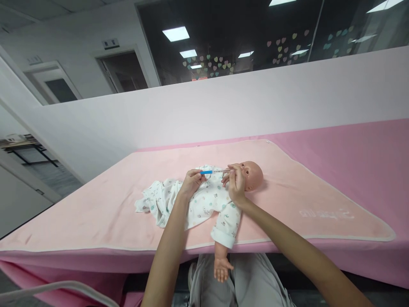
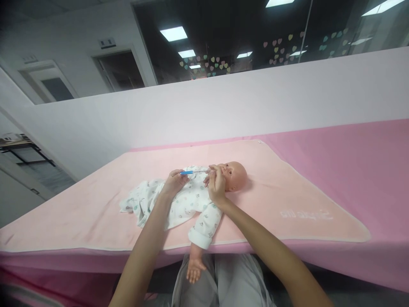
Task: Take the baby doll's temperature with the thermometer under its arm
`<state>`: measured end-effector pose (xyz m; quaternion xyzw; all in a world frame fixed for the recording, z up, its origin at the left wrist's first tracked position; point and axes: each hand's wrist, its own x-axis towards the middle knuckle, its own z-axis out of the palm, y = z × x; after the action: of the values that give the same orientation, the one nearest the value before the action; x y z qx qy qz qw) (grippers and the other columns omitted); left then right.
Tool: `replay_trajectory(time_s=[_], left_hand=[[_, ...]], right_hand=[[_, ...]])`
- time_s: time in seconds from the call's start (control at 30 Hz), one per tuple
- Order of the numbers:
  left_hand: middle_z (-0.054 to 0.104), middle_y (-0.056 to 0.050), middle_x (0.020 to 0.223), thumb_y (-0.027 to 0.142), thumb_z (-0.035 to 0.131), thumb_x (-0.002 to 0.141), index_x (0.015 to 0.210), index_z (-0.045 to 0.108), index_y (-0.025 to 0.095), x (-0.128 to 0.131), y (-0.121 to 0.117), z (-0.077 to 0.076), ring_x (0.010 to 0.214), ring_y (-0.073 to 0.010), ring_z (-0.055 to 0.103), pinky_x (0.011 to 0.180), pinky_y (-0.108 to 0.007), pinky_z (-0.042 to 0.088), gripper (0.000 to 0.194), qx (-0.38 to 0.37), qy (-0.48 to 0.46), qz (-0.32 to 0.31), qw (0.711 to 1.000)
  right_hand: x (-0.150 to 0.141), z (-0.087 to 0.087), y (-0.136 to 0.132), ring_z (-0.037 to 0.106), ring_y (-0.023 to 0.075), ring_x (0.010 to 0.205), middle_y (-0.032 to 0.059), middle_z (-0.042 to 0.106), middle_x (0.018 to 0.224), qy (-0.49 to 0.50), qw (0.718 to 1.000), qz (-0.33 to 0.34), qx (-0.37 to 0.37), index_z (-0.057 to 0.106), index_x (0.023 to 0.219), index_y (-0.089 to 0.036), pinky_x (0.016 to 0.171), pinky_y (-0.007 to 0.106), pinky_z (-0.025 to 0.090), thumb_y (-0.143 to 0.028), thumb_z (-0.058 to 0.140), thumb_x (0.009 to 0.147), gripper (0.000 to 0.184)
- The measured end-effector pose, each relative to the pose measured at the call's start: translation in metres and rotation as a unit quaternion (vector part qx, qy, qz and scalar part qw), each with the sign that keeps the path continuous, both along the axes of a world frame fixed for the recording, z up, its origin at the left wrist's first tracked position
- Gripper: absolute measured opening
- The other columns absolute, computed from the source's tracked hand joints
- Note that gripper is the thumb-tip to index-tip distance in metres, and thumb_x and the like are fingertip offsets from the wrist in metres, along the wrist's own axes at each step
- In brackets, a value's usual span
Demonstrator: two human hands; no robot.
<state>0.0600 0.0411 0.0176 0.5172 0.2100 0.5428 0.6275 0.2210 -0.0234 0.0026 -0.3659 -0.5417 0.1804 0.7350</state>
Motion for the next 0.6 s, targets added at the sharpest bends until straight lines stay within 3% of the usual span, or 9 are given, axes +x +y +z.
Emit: replay_trajectory(time_s=[0.23,0.33,0.4,0.5,0.6], left_hand=[[0.062,0.001,0.058,0.038,0.081,0.043,0.063,0.068,0.022,-0.001,0.002,-0.003,0.056,-0.0112,0.055,0.059,-0.028,0.045,0.029,0.016,-0.006,-0.015,1.000],[0.066,-0.002,0.071,0.042,0.082,0.042,0.064,0.069,0.021,0.001,-0.002,0.000,0.073,-0.0166,0.060,0.074,-0.034,0.047,0.033,0.035,0.012,-0.023,0.999],[0.067,-0.006,0.088,0.042,0.081,0.045,0.076,0.071,0.020,0.003,-0.006,0.003,0.092,-0.0223,0.059,0.088,-0.039,0.043,0.039,0.063,0.048,-0.058,0.995],[0.060,-0.010,0.115,0.032,0.080,0.053,0.109,0.063,0.022,0.009,-0.009,0.003,0.110,-0.0256,0.052,0.096,-0.041,0.038,0.060,0.096,0.148,-0.104,0.979],[0.054,-0.010,0.124,0.026,0.077,0.057,0.126,0.049,0.026,0.017,-0.011,0.000,0.109,-0.0237,0.052,0.093,-0.040,0.041,0.074,0.122,0.262,-0.058,0.956]], right_hand=[[-0.001,-0.004,-0.002,0.050,0.0095,0.042,-0.0042,0.052,0.056,-0.016,1.000,0.001,0.006,0.043,0.111,-0.018,0.045,0.023,0.043,-0.037,0.027,0.093,0.031],[-0.002,-0.004,-0.001,0.053,0.0089,0.047,0.0013,0.057,0.075,-0.013,1.000,-0.009,0.023,0.041,0.108,-0.020,0.045,0.024,0.045,-0.038,0.027,0.093,0.027],[-0.003,0.000,-0.001,0.055,0.0086,0.052,0.0050,0.056,0.091,-0.002,0.999,-0.018,0.038,0.040,0.105,-0.021,0.045,0.024,0.047,-0.037,0.029,0.092,0.024],[-0.001,0.013,-0.009,0.057,0.0091,0.054,0.0046,0.054,0.093,0.032,0.998,-0.029,0.051,0.039,0.106,-0.022,0.046,0.024,0.048,-0.036,0.029,0.092,0.022],[0.012,0.023,-0.034,0.059,0.0106,0.057,0.0052,0.056,0.091,0.043,0.995,-0.076,0.043,0.040,0.110,-0.021,0.052,0.026,0.051,-0.033,0.030,0.092,0.024]])
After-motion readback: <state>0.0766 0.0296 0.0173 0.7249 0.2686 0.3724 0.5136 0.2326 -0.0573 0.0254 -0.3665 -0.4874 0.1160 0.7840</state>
